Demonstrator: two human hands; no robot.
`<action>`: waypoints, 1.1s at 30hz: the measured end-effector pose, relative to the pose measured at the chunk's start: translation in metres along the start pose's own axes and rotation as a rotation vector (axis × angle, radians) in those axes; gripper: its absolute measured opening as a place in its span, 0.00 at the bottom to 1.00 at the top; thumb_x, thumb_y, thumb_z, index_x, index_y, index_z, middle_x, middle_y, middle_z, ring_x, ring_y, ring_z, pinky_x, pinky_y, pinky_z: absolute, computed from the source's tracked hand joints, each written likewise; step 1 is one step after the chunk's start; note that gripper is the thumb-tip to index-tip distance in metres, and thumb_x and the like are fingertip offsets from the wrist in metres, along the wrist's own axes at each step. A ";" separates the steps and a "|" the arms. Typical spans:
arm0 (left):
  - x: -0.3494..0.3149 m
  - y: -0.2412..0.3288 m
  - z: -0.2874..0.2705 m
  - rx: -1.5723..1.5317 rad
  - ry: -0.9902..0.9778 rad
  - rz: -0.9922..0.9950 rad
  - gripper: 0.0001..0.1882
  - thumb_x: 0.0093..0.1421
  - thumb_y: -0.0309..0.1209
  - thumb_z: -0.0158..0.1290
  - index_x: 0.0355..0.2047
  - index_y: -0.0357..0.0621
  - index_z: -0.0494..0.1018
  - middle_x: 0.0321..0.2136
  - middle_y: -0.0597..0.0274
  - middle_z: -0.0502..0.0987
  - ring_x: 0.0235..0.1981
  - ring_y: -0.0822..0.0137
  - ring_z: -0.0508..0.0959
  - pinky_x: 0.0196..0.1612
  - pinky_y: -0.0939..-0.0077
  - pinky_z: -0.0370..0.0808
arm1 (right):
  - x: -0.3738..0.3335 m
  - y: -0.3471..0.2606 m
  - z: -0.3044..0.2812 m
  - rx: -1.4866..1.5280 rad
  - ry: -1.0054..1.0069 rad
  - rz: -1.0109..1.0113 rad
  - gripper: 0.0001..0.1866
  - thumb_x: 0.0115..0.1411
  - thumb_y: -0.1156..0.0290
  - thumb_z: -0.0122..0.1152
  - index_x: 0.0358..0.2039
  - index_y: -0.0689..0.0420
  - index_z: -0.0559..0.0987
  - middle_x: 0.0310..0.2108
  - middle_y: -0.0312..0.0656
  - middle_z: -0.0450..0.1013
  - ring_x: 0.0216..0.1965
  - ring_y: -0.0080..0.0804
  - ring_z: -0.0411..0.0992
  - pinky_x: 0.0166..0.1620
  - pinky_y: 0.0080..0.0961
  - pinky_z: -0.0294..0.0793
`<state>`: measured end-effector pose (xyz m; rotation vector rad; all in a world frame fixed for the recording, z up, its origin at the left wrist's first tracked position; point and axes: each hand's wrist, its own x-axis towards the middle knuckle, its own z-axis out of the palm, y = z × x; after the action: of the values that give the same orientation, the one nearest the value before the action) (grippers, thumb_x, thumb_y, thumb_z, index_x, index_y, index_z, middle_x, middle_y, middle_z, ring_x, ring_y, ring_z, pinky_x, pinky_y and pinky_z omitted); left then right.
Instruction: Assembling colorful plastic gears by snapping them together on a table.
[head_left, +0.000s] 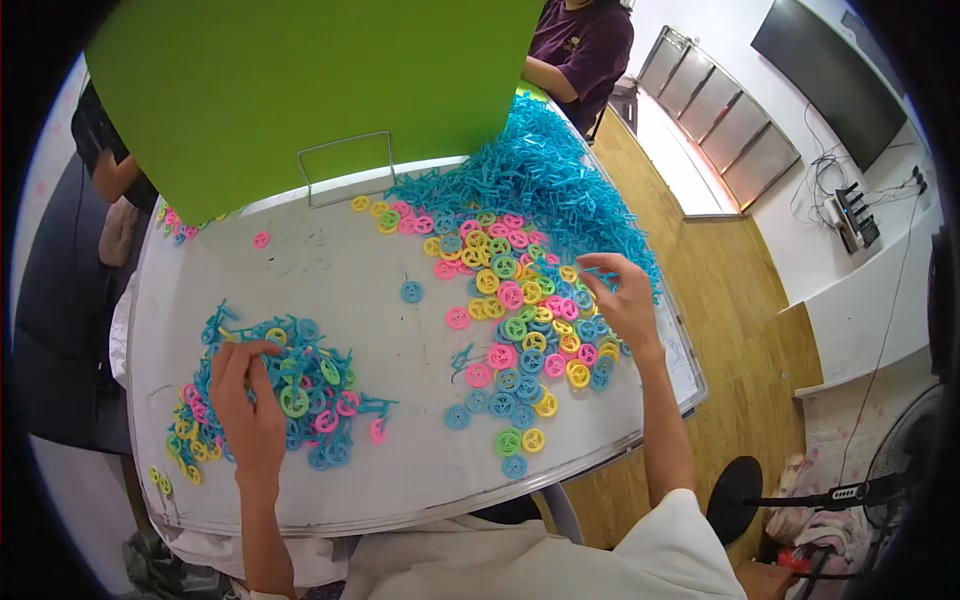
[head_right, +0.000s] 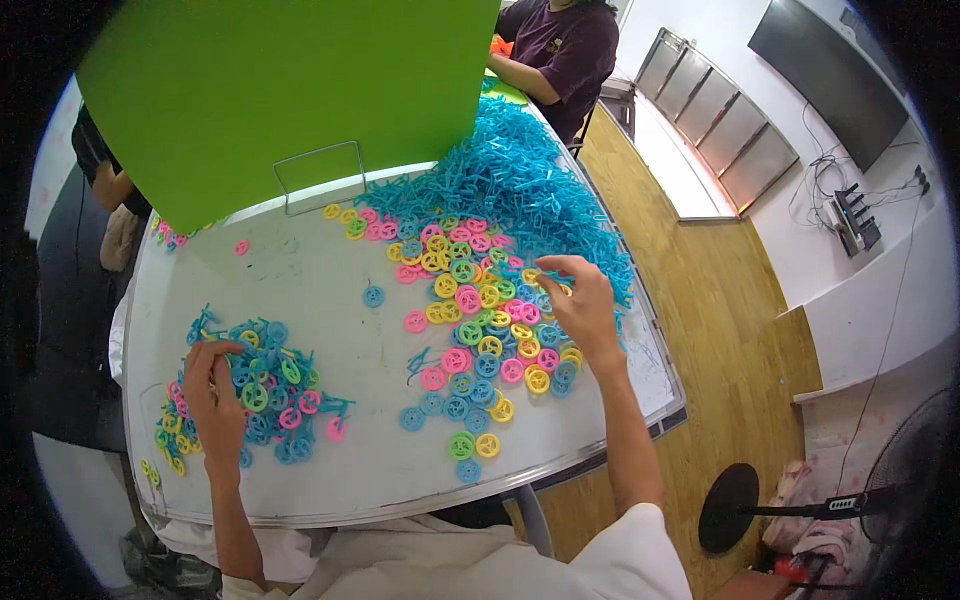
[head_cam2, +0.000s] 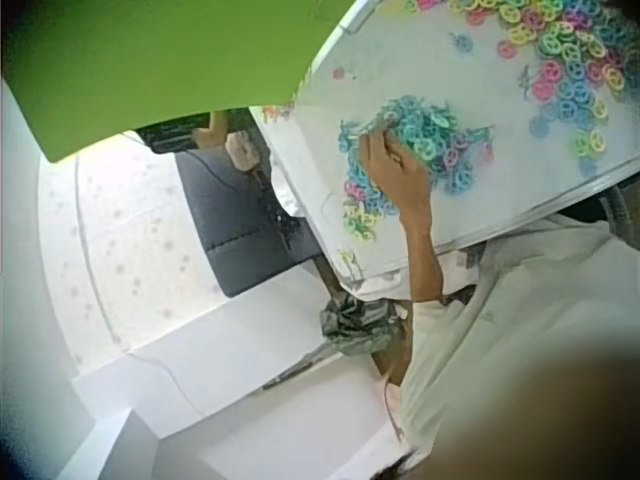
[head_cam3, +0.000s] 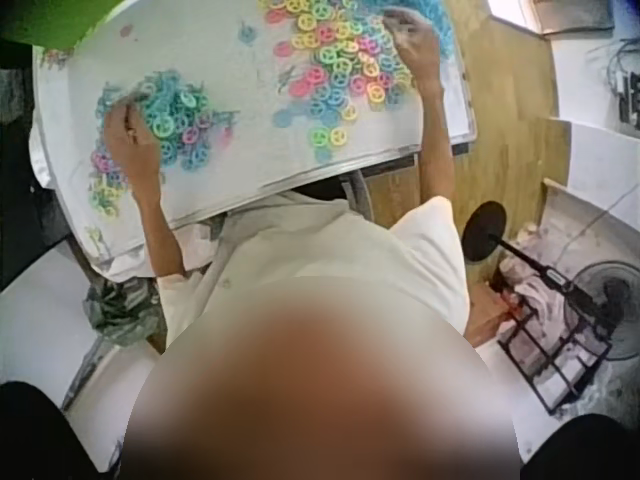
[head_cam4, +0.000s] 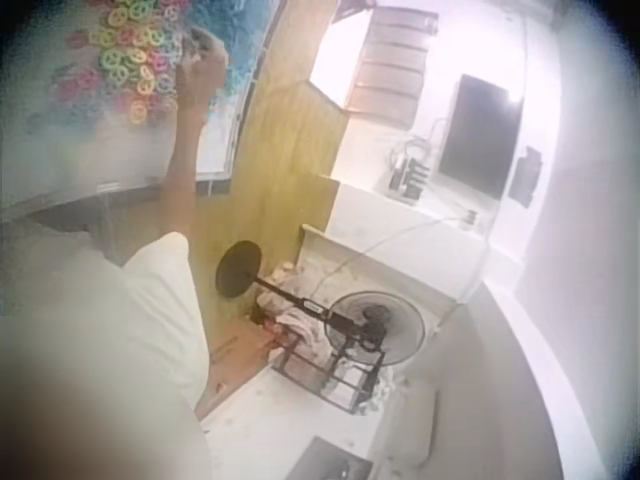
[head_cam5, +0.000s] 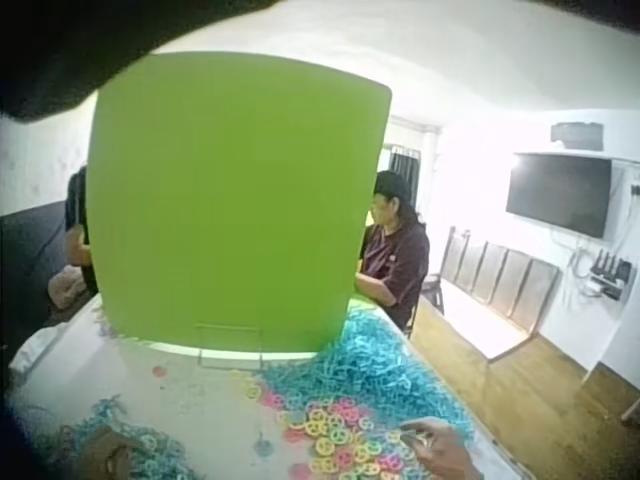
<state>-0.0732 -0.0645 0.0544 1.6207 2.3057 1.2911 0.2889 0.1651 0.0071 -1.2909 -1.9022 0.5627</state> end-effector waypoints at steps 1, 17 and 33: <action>-0.001 -0.004 0.003 0.009 0.000 0.001 0.10 0.56 0.17 0.48 0.36 0.38 0.76 0.34 0.58 0.72 0.34 0.60 0.70 0.36 0.73 0.66 | 0.004 0.000 0.003 -0.073 -0.058 -0.097 0.11 0.54 0.70 0.65 0.39 0.58 0.81 0.37 0.42 0.77 0.37 0.31 0.76 0.42 0.27 0.73; 0.050 0.073 0.228 -0.154 -0.119 0.350 0.15 0.50 0.23 0.57 0.40 0.43 0.75 0.39 0.53 0.71 0.42 0.52 0.70 0.43 0.59 0.71 | 0.014 -0.004 0.035 0.247 0.045 -0.179 0.09 0.62 0.71 0.58 0.38 0.60 0.68 0.39 0.46 0.76 0.45 0.30 0.73 0.44 0.25 0.72; 0.027 0.043 0.126 -0.991 -0.514 -0.388 0.10 0.64 0.32 0.52 0.40 0.38 0.70 0.33 0.66 0.75 0.35 0.75 0.76 0.35 0.79 0.75 | -0.026 -0.102 0.065 0.241 -0.280 -0.207 0.12 0.42 0.77 0.74 0.29 0.61 0.80 0.27 0.39 0.74 0.31 0.28 0.73 0.36 0.24 0.72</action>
<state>0.0058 0.0369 0.0112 0.9343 1.2326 1.3505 0.1835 0.1046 0.0305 -0.8851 -2.0877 0.8694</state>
